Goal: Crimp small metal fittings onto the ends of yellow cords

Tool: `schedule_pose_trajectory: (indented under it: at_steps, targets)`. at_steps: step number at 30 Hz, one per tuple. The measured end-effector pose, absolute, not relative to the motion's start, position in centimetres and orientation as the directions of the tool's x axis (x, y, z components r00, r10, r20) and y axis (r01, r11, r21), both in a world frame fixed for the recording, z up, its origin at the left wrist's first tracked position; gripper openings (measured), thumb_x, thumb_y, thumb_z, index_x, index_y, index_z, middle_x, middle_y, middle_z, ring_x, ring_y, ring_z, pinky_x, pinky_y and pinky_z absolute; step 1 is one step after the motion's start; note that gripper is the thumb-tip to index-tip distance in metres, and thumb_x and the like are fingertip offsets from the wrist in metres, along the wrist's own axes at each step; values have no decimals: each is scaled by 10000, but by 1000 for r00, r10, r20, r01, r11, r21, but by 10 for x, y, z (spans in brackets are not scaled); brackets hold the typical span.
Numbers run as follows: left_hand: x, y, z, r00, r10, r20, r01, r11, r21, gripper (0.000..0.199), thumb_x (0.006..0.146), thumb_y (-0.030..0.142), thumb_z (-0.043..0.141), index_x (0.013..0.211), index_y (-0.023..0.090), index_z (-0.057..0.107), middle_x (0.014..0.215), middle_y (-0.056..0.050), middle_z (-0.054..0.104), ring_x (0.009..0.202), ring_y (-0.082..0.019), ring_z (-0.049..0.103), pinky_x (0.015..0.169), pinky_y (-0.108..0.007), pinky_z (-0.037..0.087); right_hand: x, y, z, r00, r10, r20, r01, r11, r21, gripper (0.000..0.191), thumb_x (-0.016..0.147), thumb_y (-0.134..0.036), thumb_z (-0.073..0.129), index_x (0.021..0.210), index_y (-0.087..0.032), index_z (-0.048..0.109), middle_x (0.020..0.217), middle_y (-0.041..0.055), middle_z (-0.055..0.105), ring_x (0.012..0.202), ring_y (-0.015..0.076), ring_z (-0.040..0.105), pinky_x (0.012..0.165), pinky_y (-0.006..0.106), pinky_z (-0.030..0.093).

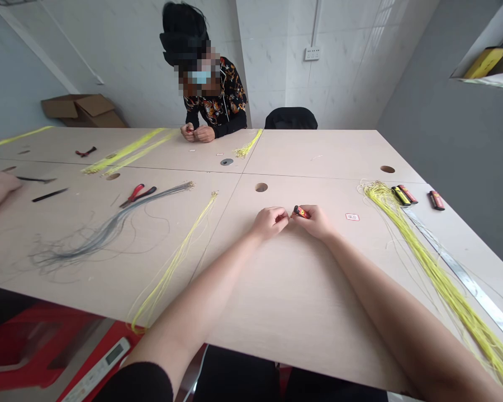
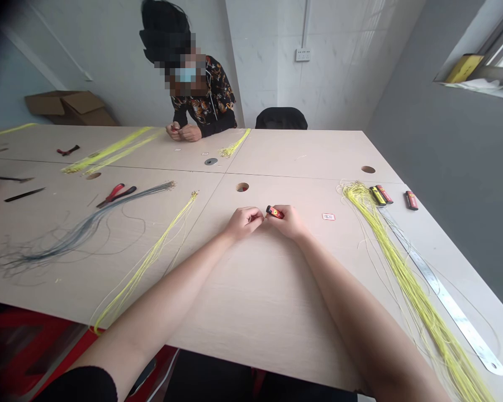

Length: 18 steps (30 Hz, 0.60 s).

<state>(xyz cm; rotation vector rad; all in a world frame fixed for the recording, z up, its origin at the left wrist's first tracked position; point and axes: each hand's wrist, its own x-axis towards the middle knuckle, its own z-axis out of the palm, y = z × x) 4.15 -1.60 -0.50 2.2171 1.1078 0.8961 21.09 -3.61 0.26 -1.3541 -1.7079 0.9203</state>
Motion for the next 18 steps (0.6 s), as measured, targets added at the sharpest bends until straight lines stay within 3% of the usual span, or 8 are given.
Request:
schedule_pose_trajectory:
  at_steps: [13, 18]
  targets:
    - [41, -18, -2, 431, 841, 327, 563, -534, 631, 131, 743, 229, 508, 641, 179, 573, 626, 17, 602, 572, -98, 488, 593, -233, 364, 212, -34, -2, -153, 979, 134, 428, 188, -884, 151, 658, -314, 486, 601, -175, 482, 571, -37, 350, 575, 100, 316, 543, 245, 248]
    - [42, -16, -2, 465, 807, 363, 576, -588, 568, 193, 721, 244, 520, 544, 179, 478, 586, 4, 576, 593, -119, 498, 643, -268, 379, 212, -33, -1, -125, 985, 117, 452, 161, -877, 176, 651, -338, 487, 584, -179, 452, 565, -38, 324, 571, 100, 302, 538, 252, 240]
